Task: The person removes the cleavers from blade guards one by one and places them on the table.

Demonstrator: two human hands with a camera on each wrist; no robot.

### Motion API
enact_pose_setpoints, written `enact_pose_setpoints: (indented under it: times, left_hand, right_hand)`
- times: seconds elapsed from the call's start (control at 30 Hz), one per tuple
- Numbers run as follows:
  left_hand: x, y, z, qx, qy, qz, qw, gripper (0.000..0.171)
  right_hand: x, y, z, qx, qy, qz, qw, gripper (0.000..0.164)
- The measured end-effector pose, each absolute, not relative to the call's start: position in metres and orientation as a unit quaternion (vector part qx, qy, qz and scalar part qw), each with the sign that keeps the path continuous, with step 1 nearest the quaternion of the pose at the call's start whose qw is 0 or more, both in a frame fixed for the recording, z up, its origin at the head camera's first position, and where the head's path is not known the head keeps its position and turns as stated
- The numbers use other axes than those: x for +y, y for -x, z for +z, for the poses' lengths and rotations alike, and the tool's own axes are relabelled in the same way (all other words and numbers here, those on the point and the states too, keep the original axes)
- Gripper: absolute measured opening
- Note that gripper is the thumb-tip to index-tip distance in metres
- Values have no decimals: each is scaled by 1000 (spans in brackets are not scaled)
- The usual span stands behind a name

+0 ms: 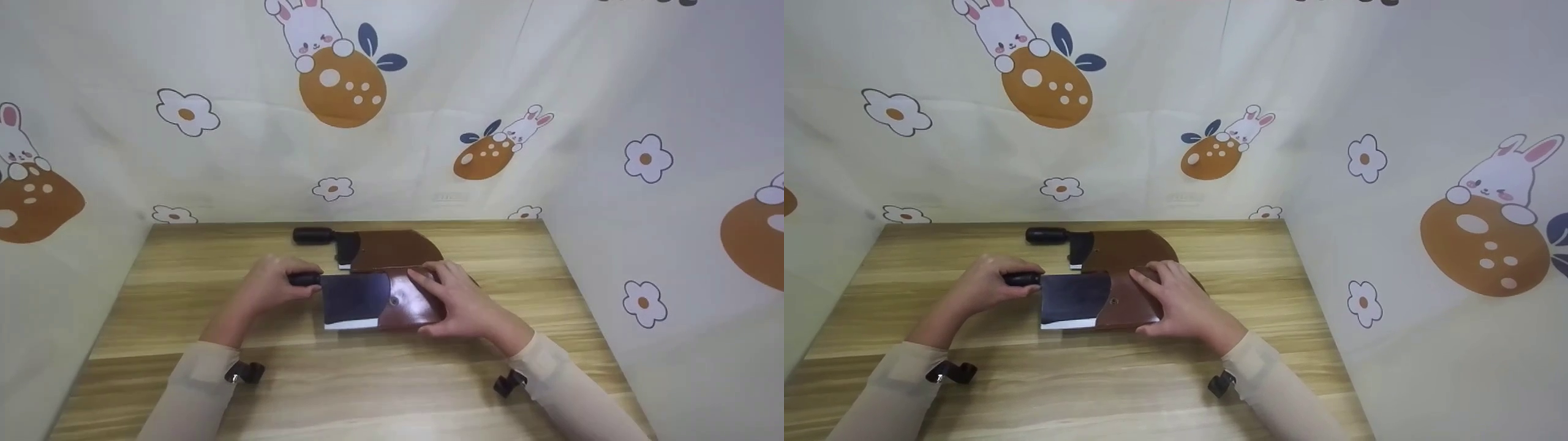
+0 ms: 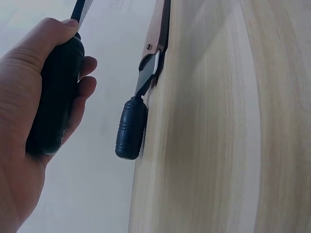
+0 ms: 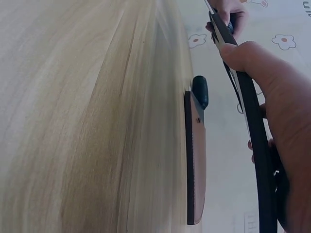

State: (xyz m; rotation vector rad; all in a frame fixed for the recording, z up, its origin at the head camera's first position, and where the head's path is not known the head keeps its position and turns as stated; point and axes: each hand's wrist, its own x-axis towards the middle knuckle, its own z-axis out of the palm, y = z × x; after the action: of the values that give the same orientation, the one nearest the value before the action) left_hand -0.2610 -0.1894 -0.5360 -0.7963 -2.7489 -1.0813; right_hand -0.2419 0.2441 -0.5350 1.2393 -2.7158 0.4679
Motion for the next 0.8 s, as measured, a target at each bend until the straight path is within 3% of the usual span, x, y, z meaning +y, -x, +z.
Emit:
enact_pose_setpoints:
  times: [0.8]
  left_hand:
    - [-181,262,-534,-915,276,-293,40,36]
  right_hand:
    - [247,238,-536,-904,-398,145,62,115]
